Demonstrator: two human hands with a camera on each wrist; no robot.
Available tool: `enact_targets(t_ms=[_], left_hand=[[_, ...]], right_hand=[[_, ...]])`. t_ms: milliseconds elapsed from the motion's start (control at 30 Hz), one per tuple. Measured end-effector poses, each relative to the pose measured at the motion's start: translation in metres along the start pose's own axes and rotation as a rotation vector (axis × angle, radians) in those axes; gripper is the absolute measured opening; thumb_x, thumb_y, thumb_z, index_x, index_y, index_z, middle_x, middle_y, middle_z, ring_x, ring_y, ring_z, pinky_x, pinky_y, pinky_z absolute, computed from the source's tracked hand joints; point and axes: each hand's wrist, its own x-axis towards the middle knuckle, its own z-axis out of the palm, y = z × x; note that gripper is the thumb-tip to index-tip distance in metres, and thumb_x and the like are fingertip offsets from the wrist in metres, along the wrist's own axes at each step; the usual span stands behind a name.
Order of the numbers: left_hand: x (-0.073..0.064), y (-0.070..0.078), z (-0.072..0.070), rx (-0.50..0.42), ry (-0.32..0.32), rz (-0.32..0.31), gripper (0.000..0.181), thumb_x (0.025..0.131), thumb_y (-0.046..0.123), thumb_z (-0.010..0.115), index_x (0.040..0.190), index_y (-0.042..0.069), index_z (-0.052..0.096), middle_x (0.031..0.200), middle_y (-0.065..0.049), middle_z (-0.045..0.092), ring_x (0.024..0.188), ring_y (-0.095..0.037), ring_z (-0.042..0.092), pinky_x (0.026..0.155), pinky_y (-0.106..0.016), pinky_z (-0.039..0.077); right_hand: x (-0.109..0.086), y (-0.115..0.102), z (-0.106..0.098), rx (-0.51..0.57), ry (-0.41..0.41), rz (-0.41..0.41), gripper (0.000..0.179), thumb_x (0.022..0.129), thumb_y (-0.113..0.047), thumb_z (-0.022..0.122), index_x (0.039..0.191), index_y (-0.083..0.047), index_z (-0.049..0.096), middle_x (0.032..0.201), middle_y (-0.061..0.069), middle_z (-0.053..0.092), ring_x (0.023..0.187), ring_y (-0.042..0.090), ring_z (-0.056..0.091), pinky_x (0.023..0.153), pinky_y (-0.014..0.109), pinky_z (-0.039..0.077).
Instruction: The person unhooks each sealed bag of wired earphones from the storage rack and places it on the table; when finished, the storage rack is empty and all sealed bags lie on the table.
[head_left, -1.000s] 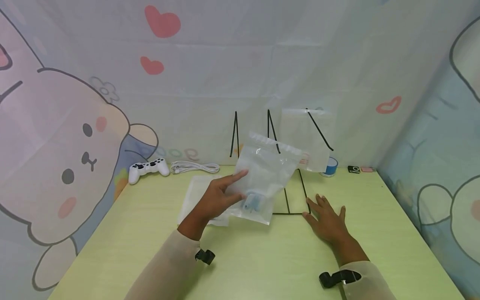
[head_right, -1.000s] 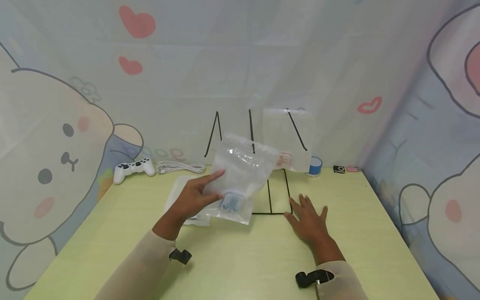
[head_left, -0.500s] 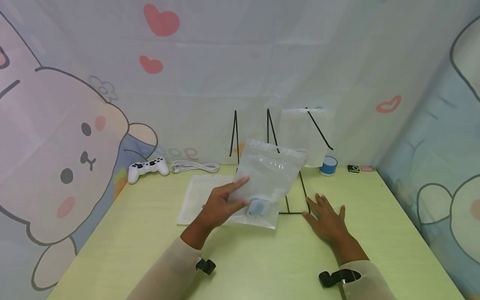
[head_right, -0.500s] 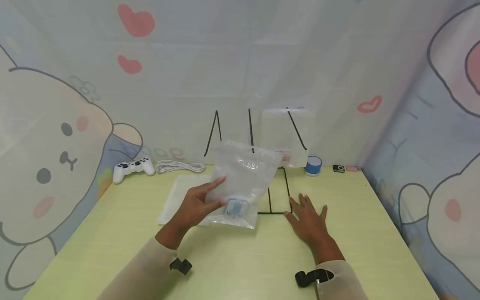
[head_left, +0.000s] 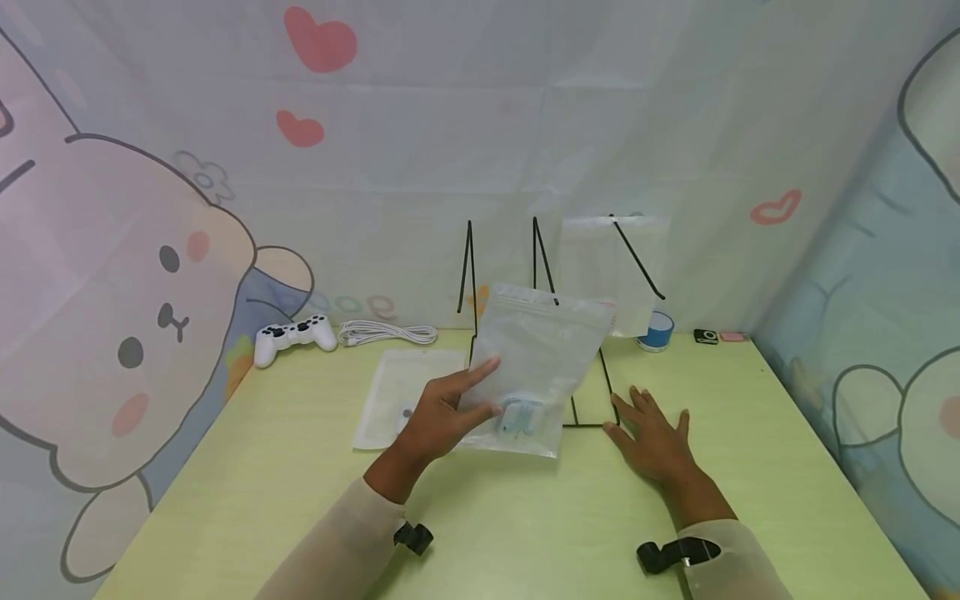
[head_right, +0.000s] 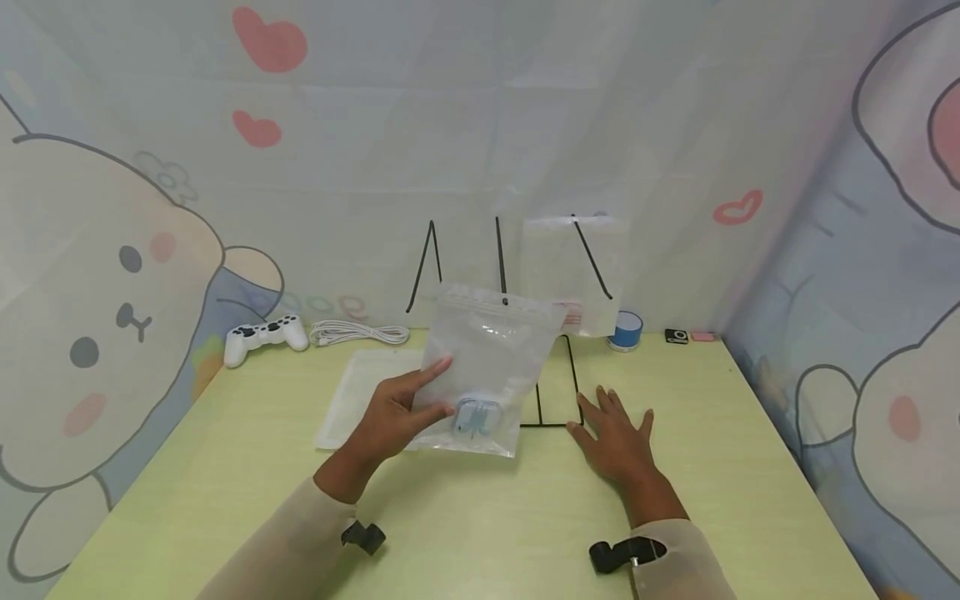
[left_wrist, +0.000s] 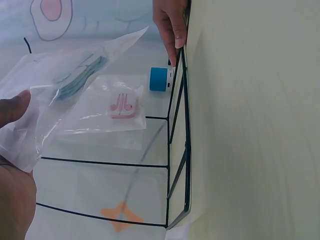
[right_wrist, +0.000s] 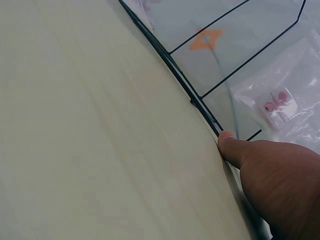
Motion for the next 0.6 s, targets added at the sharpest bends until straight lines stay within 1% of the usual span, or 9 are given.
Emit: enact_targets(t_ms=[100,233,300,367,433,533,600], left_hand=[[0.0003,0.0013,0.0005,0.002,0.000,0.011,0.067,0.091,-0.016,0.077,0.153,-0.011,0.053,0.158,-0.036,0.049,0.152,-0.005,0.050,0.123,-0.022,0.044],[0.0000,0.0035,0.0003,0.000,-0.009,0.014,0.064,0.091,-0.017,0.076,0.150,-0.015,0.053,0.156,-0.038,0.049,0.152,-0.002,0.049,0.123,-0.023,0.044],[-0.0008,0.0037,-0.0001,0.002,-0.015,0.021,0.063,0.092,-0.017,0.076,0.150,-0.015,0.053,0.156,-0.037,0.050,0.152,-0.003,0.049,0.123,-0.024,0.045],[-0.0021,0.0034,-0.0007,0.004,-0.020,0.020,0.064,0.092,-0.016,0.076,0.152,-0.011,0.054,0.158,-0.029,0.052,0.152,-0.003,0.050,0.123,-0.024,0.045],[-0.0038,0.0015,-0.0015,0.009,-0.022,0.015,0.064,0.092,-0.015,0.077,0.152,-0.010,0.055,0.158,-0.028,0.053,0.152,-0.003,0.049,0.123,-0.024,0.045],[-0.0060,-0.0004,-0.0022,0.009,-0.028,-0.002,0.065,0.091,-0.015,0.077,0.152,-0.011,0.054,0.159,-0.030,0.051,0.152,-0.001,0.048,0.124,-0.023,0.044],[-0.0070,-0.0011,-0.0024,0.004,-0.030,-0.020,0.065,0.091,-0.016,0.077,0.151,-0.015,0.053,0.157,-0.037,0.049,0.153,0.000,0.047,0.124,-0.022,0.043]], right_hand=[[0.0013,0.0014,-0.0001,0.001,0.002,0.000,0.070,0.113,-0.057,0.051,0.171,-0.019,0.040,0.181,0.022,0.023,0.170,0.047,0.015,0.121,0.088,-0.012],[0.0029,0.0030,0.0002,0.002,0.008,-0.003,0.070,0.113,-0.058,0.050,0.171,-0.019,0.041,0.181,0.022,0.024,0.170,0.047,0.015,0.121,0.088,-0.012],[0.0029,0.0031,0.0004,0.001,0.007,-0.003,0.071,0.113,-0.058,0.050,0.171,-0.019,0.041,0.181,0.022,0.024,0.170,0.047,0.015,0.121,0.088,-0.012],[0.0025,0.0031,0.0004,0.001,0.006,-0.003,0.070,0.113,-0.058,0.051,0.171,-0.019,0.040,0.181,0.022,0.024,0.170,0.048,0.015,0.121,0.088,-0.012],[0.0019,0.0029,0.0006,0.003,0.006,-0.003,0.071,0.113,-0.058,0.051,0.171,-0.019,0.040,0.181,0.022,0.024,0.170,0.047,0.015,0.121,0.088,-0.012],[0.0009,0.0029,0.0009,0.006,0.005,-0.004,0.071,0.113,-0.059,0.050,0.171,-0.019,0.041,0.181,0.022,0.024,0.170,0.047,0.015,0.121,0.088,-0.012],[0.0005,0.0029,0.0012,0.007,0.003,-0.003,0.071,0.112,-0.060,0.050,0.171,-0.019,0.041,0.181,0.021,0.024,0.170,0.047,0.015,0.121,0.088,-0.012]])
